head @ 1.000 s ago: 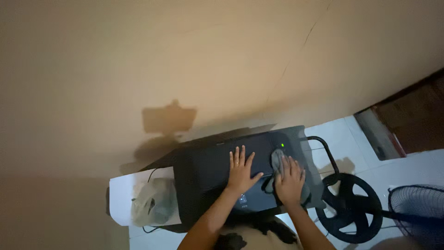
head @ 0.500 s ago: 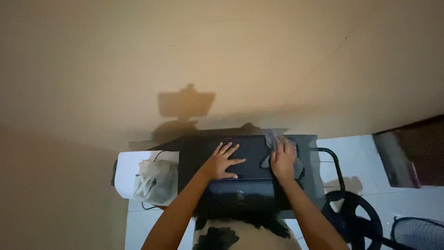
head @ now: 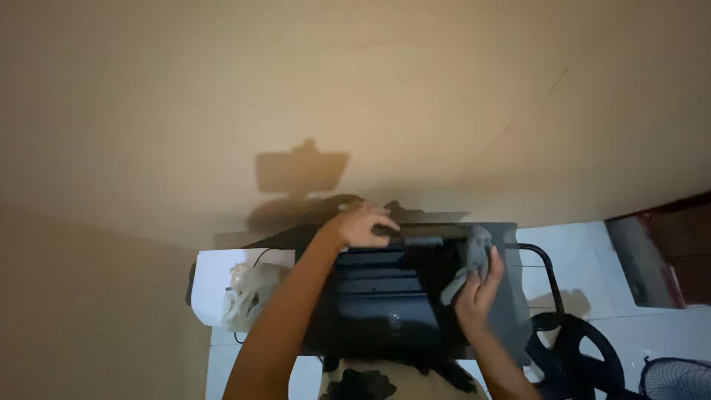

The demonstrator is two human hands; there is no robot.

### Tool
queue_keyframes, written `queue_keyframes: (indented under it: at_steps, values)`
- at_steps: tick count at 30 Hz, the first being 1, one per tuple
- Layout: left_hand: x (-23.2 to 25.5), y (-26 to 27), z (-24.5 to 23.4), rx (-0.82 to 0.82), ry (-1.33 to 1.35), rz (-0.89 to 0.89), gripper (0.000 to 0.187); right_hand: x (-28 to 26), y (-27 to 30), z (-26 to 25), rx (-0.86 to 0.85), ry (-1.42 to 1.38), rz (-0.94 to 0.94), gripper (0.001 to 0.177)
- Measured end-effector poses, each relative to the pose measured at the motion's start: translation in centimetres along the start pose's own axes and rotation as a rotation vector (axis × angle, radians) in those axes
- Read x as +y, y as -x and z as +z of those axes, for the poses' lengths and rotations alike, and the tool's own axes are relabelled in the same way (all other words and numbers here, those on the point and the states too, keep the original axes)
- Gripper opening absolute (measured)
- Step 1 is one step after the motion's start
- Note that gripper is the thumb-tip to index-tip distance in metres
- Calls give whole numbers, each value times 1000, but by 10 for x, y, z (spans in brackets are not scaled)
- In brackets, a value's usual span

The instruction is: The person wipes the top and interior of a Canon printer with a cloth, removes a black ink cartridge, and refills it using a syringe and ink bottle. The cartridge is then placed back into the printer.

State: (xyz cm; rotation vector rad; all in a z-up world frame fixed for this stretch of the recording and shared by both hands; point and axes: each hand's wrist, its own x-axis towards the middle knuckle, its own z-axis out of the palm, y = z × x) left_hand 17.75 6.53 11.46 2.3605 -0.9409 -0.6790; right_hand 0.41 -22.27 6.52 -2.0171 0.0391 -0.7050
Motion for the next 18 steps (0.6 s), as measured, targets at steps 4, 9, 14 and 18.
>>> queue_keyframes:
  at_steps: [4, 9, 14, 18]
  values:
    - [-9, -16, -19, 164, -130, -105, 38, 13, 4, 26, -150, 87, -147, 60]
    - [-13, -18, -7, 617, -243, -265, 37, 26, -26, 74, -134, 380, -409, 62]
    - [-51, 21, 42, 1277, -118, -230, 50, 32, -65, 113, -154, 421, -446, 66]
    - [-92, 41, 102, 1198, 389, -363, 52, 36, -62, 140, -295, 604, -481, 69]
